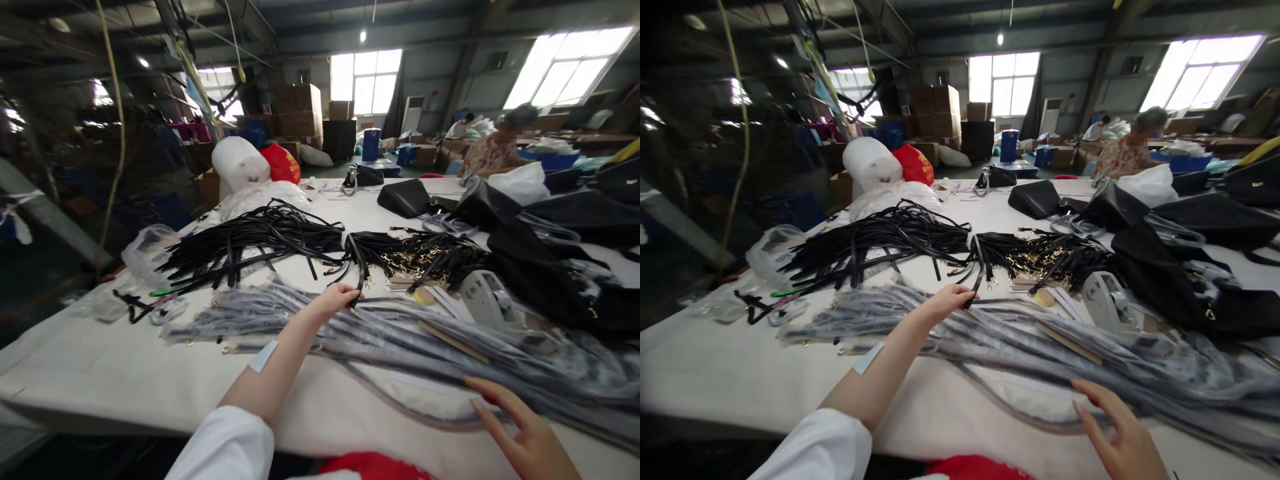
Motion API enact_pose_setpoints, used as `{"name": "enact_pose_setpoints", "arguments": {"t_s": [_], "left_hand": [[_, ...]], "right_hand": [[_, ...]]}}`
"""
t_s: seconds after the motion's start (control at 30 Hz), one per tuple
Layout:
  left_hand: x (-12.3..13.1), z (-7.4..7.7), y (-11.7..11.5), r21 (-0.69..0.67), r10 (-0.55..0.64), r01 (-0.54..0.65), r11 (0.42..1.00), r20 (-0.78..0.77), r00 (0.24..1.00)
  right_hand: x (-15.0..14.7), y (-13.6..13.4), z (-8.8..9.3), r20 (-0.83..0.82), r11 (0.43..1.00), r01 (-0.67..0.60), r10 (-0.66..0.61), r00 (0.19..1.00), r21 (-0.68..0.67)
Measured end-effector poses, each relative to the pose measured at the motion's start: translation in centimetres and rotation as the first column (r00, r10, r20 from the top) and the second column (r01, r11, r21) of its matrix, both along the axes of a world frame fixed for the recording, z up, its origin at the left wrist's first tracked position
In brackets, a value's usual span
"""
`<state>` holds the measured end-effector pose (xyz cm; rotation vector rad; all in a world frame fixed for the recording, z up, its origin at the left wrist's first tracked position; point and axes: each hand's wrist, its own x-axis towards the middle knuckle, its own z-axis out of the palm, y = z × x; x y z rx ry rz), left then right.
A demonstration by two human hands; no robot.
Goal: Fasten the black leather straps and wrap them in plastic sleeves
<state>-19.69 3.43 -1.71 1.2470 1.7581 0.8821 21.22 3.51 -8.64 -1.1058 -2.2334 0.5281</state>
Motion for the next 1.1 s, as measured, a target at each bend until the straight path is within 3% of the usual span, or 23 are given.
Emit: {"name": "enact_pose_setpoints", "arguments": {"t_s": [0.07, 0.13, 0.2, 0.27, 0.37, 0.47, 0.5, 0.57, 0.63, 0.67, 0.73, 0.8, 0.87, 0.93, 1.03, 1.1], "left_hand": [[3.2, -0.6, -1.5, 0.041, -0.087, 0.081, 0.996, 0.150, 0.985], [6.5, -1.3, -3.0, 0.071, -0.140, 0.126, 0.990, 0.258, 0.956], [9.3, -2.0, -4.3, 0.111, -0.169, 0.140, 0.984, 0.316, 0.934], [11.2, -2.4, -5.2, 0.178, -0.177, 0.129, 0.976, 0.287, 0.941], [12.3, -2.1, -5.9, 0.272, -0.097, 0.049, 0.961, 0.166, 0.981], [12.1, -0.5, -6.2, 0.435, 0.108, -0.093, 0.896, -0.010, 0.994], [12.2, 0.2, -6.3, 0.509, 0.121, -0.051, 0.859, -0.105, 0.987], [12.6, 1.3, -6.4, 0.546, -0.046, 0.238, 0.803, -0.341, 0.939], [13.4, 2.0, -6.4, 0.366, -0.373, 0.599, 0.712, -0.526, 0.765], [13.8, 2.2, -6.3, 0.254, -0.500, 0.712, 0.655, -0.560, 0.660], [14.2, 2.2, -6.2, 0.118, -0.604, 0.796, 0.594, -0.588, 0.538], [13.9, 2.1, -6.1, 0.111, -0.566, 0.775, 0.622, -0.620, 0.544], [12.7, 2.1, -6.1, 0.146, -0.486, 0.729, 0.669, -0.656, 0.578], [10.6, 2.6, -6.4, 0.154, -0.454, 0.707, 0.690, -0.668, 0.590], [6.3, 4.1, -7.3, 0.146, -0.427, 0.666, 0.732, -0.663, 0.615], [3.6, 5.7, -8.3, 0.147, -0.376, 0.600, 0.786, -0.657, 0.653]], "right_hand": [[-3.8, -0.6, 2.4, -0.093, 0.959, -0.058, 0.033, 0.995, -0.277], [-7.5, -0.9, 4.1, -0.243, 0.870, -0.171, 0.061, 0.968, -0.462], [-10.4, -1.1, 4.9, -0.388, 0.766, -0.309, 0.086, 0.918, -0.564], [-12.2, -1.3, 5.0, -0.443, 0.710, -0.354, 0.065, 0.894, -0.609], [-12.5, -1.8, 5.0, -0.368, 0.712, -0.312, 0.081, 0.926, -0.629], [-11.2, -2.6, 5.4, -0.231, 0.792, -0.314, 0.222, 0.947, -0.524], [-10.6, -2.8, 5.7, -0.204, 0.824, -0.333, 0.267, 0.942, -0.459], [-9.6, -3.3, 6.4, -0.208, 0.848, -0.379, 0.322, 0.924, -0.370], [-8.4, -3.6, 7.1, -0.270, 0.792, -0.422, 0.331, 0.904, -0.442], [-7.8, -3.7, 7.4, -0.302, 0.734, -0.431, 0.313, 0.901, -0.525], [-6.3, -3.9, 7.8, -0.340, 0.595, -0.422, 0.252, 0.906, -0.683], [-4.6, -3.9, 7.8, -0.339, 0.488, -0.385, 0.183, 0.923, -0.784], [-2.3, -3.5, 7.7, -0.290, 0.451, -0.332, 0.161, 0.943, -0.829], [1.0, -2.2, 7.7, -0.184, 0.516, -0.245, 0.166, 0.969, -0.821], [8.1, 1.7, 8.6, 0.042, 0.753, -0.033, 0.080, 0.996, -0.658], [13.0, 5.0, 9.7, 0.184, 0.902, 0.151, -0.081, 0.979, -0.404]]}}
